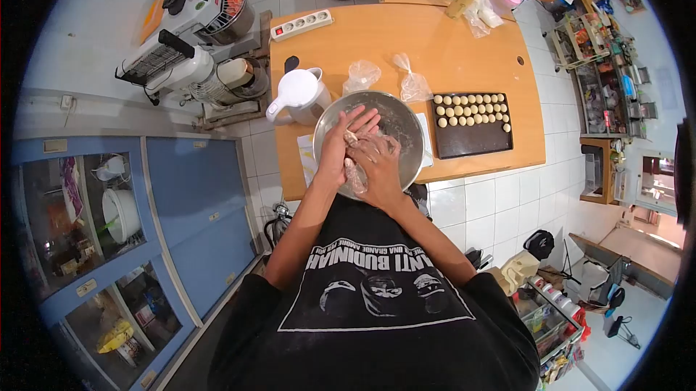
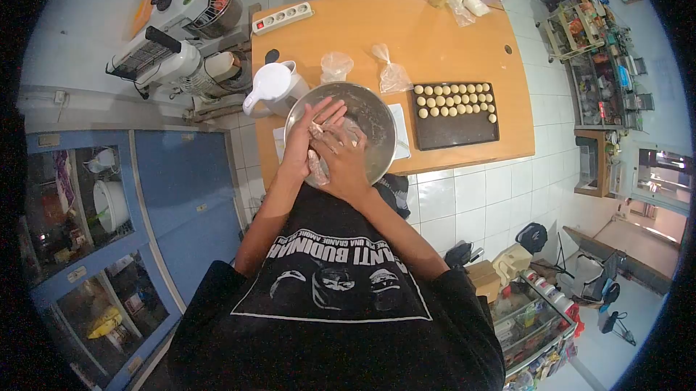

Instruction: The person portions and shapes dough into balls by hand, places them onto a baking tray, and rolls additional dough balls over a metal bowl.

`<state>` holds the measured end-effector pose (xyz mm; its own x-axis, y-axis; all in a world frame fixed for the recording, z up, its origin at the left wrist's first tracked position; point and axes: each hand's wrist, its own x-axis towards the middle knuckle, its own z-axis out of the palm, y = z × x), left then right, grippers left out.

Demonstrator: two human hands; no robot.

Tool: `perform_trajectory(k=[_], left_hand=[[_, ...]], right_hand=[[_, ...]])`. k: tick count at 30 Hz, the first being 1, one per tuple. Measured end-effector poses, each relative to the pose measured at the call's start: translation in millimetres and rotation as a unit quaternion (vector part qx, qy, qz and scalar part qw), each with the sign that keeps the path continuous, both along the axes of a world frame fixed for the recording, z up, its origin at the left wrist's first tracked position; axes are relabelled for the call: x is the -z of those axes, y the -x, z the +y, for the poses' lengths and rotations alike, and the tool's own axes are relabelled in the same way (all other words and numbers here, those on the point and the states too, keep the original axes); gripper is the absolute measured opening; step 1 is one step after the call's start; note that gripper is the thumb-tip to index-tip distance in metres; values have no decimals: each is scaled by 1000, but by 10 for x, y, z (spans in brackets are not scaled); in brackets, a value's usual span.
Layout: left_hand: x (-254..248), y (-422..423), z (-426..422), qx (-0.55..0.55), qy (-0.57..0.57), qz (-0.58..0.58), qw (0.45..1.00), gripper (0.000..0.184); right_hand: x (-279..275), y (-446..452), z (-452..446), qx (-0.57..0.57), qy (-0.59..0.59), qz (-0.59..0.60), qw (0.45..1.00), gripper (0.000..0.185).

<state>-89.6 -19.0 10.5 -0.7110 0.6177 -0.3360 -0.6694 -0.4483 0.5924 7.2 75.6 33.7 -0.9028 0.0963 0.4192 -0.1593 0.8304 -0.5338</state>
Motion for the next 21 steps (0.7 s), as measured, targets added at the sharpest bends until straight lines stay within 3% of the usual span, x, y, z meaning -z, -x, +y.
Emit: perform_trajectory(k=[3, 4, 6, 7, 9, 10, 11, 12, 16, 18, 21], left_hand=[[-27, -5, -59, -10, -9, -9, 1000, 66], [-86, 15, -75, -26, -30, -24, 999, 64], [-215, 50, -89, -10, -23, 7, 1000, 62], [-256, 49, -80, 3, -20, 38, 999, 61], [-210, -57, -22, 23, -15, 32, 999, 61], [-218, -156, 22, 42, 17, 1, 999, 62], [-228, -264, 58, 63, 49, -29, 996, 62], [-206, -394, 80, 59, -73, -44, 995, 63], [-556, -316, 114, -22, -70, -35, 997, 66], [-156, -288, 96, 6, 59, 165, 985, 66], [348, -235, 89, 44, 244, 442, 862, 67]], right_hand=[[54, 18, 64, -12, 54, -43, 998, 26], [-36, 64, 169, -6, 281, -76, 957, 27], [-12, 103, 267, 42, 457, -41, 888, 34], [-90, 164, 294, 41, 456, -42, 888, 34], [-313, 306, 391, 21, 256, 49, 965, 48], [-403, 369, 378, 24, 255, 50, 965, 48], [-482, 451, 305, 39, 145, 19, 988, 51], [-517, 507, 228, 55, 34, -12, 998, 56], [-403, 498, -15, -7, 137, -48, 989, 74], [-492, 418, -181, -12, 137, -40, 990, 77], [-555, 522, -91, -20, 160, -49, 986, 84]])
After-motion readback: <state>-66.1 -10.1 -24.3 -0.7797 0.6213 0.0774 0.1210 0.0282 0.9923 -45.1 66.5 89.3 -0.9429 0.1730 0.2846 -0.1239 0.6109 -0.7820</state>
